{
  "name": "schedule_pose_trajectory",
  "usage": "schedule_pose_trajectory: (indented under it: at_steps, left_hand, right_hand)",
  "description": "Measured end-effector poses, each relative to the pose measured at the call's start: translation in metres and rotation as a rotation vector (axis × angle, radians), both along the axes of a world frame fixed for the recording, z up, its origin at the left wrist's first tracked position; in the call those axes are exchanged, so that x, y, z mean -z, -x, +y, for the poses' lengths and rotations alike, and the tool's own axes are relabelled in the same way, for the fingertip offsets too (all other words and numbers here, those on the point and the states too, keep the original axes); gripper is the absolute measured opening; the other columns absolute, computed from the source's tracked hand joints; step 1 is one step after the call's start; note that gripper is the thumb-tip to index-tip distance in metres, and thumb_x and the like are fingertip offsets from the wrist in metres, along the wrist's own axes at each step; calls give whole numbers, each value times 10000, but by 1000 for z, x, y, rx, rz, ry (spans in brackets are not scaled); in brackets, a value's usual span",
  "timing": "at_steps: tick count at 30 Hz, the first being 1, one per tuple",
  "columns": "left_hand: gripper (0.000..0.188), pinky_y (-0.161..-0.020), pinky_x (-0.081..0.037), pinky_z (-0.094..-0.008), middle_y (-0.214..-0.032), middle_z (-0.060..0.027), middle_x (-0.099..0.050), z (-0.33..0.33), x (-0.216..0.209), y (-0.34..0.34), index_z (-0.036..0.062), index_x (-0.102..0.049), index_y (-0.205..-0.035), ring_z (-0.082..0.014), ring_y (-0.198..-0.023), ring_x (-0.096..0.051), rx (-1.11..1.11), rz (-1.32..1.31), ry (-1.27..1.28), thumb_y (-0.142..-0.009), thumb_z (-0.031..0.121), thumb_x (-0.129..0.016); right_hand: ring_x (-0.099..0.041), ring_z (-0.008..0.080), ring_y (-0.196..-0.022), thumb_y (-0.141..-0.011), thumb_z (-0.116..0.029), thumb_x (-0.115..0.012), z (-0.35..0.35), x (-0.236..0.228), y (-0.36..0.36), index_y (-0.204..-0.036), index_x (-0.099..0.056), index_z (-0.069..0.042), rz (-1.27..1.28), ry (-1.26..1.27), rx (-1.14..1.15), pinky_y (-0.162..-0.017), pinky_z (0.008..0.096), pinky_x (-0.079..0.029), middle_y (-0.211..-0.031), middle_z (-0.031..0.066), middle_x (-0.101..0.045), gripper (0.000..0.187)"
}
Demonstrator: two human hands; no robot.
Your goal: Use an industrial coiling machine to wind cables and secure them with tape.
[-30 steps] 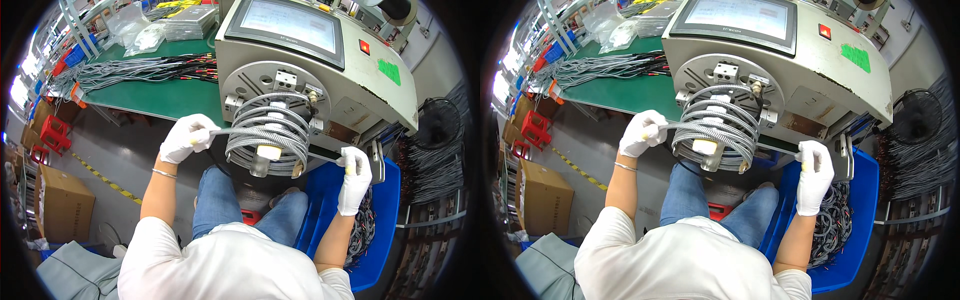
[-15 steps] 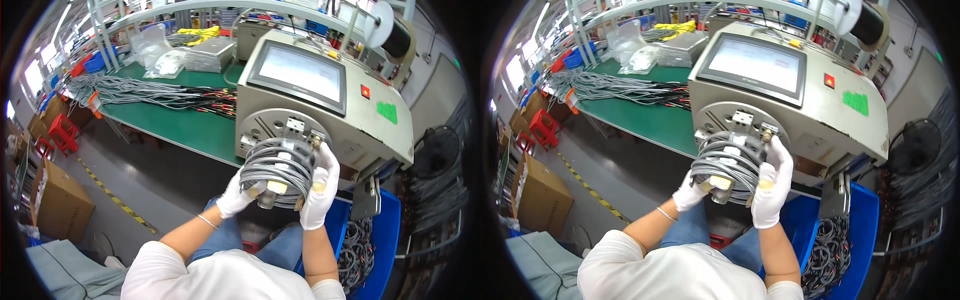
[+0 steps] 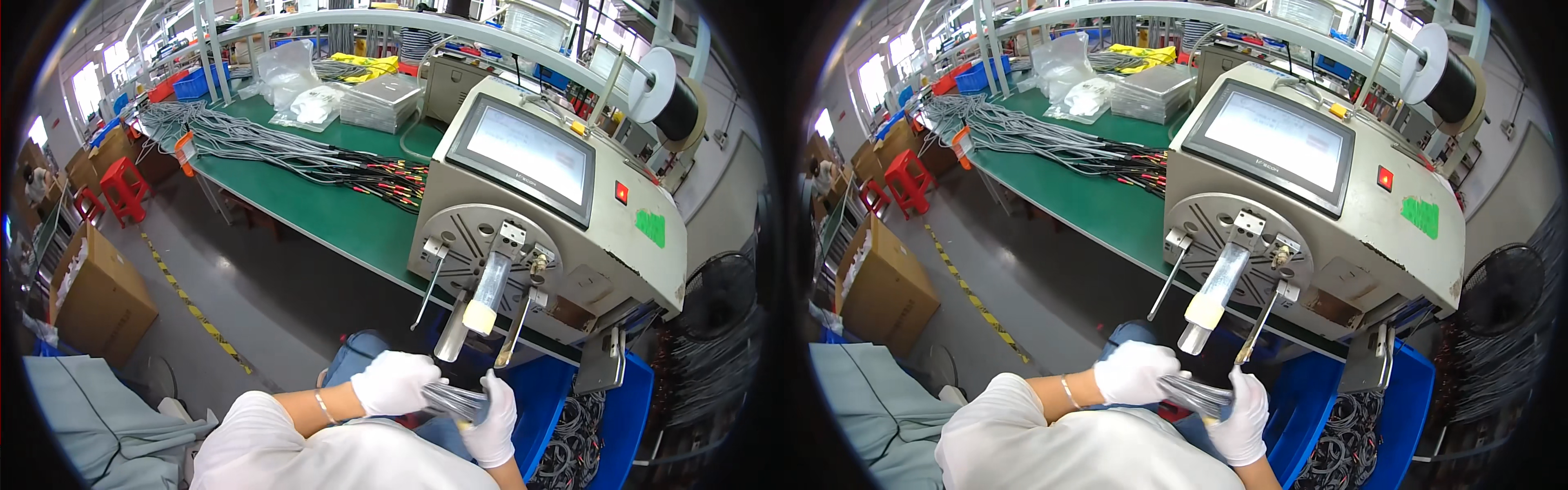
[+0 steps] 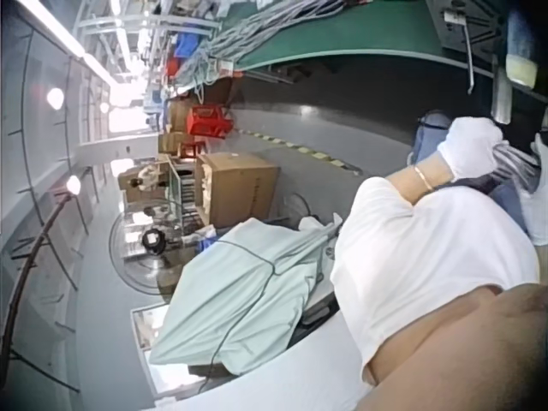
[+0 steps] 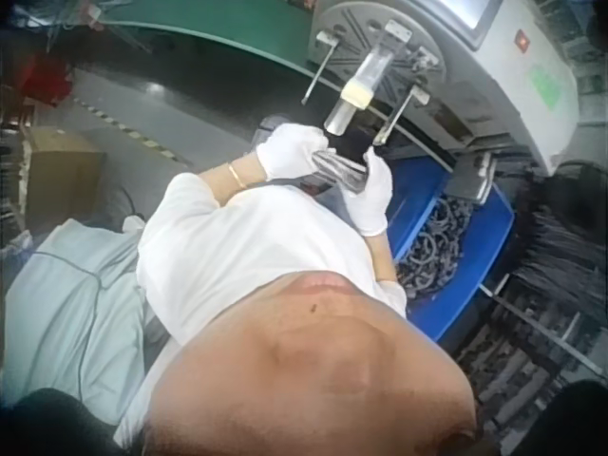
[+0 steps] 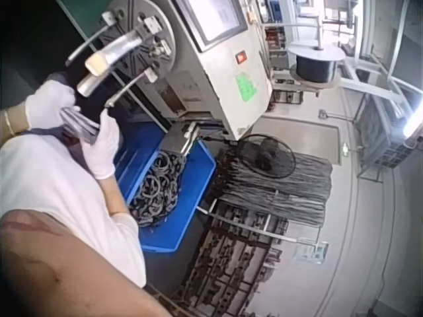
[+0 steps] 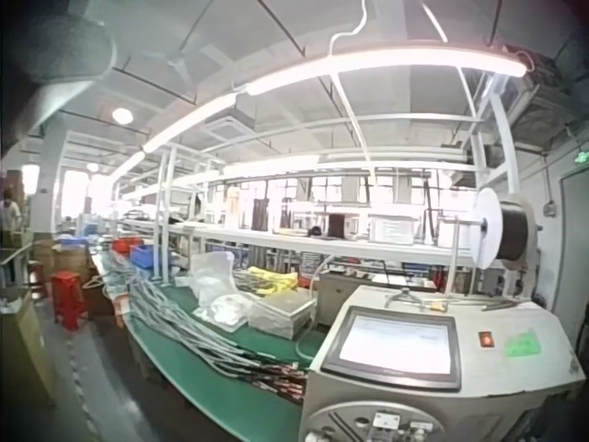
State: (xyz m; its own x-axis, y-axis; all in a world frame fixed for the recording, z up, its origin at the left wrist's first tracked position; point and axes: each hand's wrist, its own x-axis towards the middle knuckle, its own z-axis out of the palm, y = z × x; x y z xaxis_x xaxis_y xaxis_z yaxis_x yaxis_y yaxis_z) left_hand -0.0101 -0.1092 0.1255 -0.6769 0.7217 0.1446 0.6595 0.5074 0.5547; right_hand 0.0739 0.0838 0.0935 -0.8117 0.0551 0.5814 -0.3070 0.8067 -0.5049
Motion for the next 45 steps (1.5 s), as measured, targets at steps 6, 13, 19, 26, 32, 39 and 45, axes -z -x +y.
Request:
schedule_pose_trajectory:
  at_steps: [6,13,19,26,32,39,45]
  left_hand:
    - [256,-589,-507,-386,-708,-132,-616,35,44,-2,56,-616,-690,-328,-655,-623,66,-122,80,-816,278,-633]
    - [182,-634,-509,-432,-770,-135,-633,33,52,6,52,-619,-740,-327,-703,-637,105,-894,-36,-800,222,-597]
    - [102,-534,-497,-364,-695,-139,-622,61,100,-8,33,-609,-727,-296,-574,-617,-18,7,-236,-773,124,-619]
    - [248,-541,-462,-367,-600,-144,-551,62,84,0,44,-546,-653,-328,-577,-577,-8,-751,-189,-805,188,-679]
    - [344,-503,-420,-374,-577,-148,-521,77,136,13,40,-525,-626,-329,-523,-522,-84,-4,-461,-834,262,-687]
    - [235,-530,-424,-385,-581,-121,-528,92,98,5,38,-525,-653,-337,-559,-527,85,-221,-403,-821,149,-646]
    - [199,-546,-446,-366,-649,-145,-593,113,59,5,23,-587,-685,-329,-565,-549,259,-704,-431,-803,171,-647]
  right_hand:
    - [-612,218,-657,-715,-138,-767,6,-11,-10,-970,-604,-10,-755,472,-112,-597,351,-486,-732,110,-627,329]
    - [-599,134,-625,-845,-189,-691,27,6,-16,-921,-621,-10,-872,574,-128,-591,293,-472,-708,55,-634,206]
    - [-590,150,-580,-901,-208,-621,4,12,-13,-851,-638,-5,-781,652,-123,-585,293,-465,-671,63,-628,209]
    - [-595,261,-569,-937,-234,-557,28,49,15,-744,-620,-9,-499,449,154,-549,350,-446,-629,164,-595,303]
    - [-588,273,-562,-948,-237,-536,15,38,8,-774,-619,-9,-545,359,72,-532,360,-434,-644,181,-588,299]
    - [-582,287,-567,-950,-268,-547,49,0,-13,-869,-655,-27,-954,790,8,-544,343,-452,-661,144,-609,276]
    - [-613,227,-619,-762,-332,-712,86,-25,2,-952,-662,-52,-232,82,-260,-597,291,-479,-692,102,-612,342]
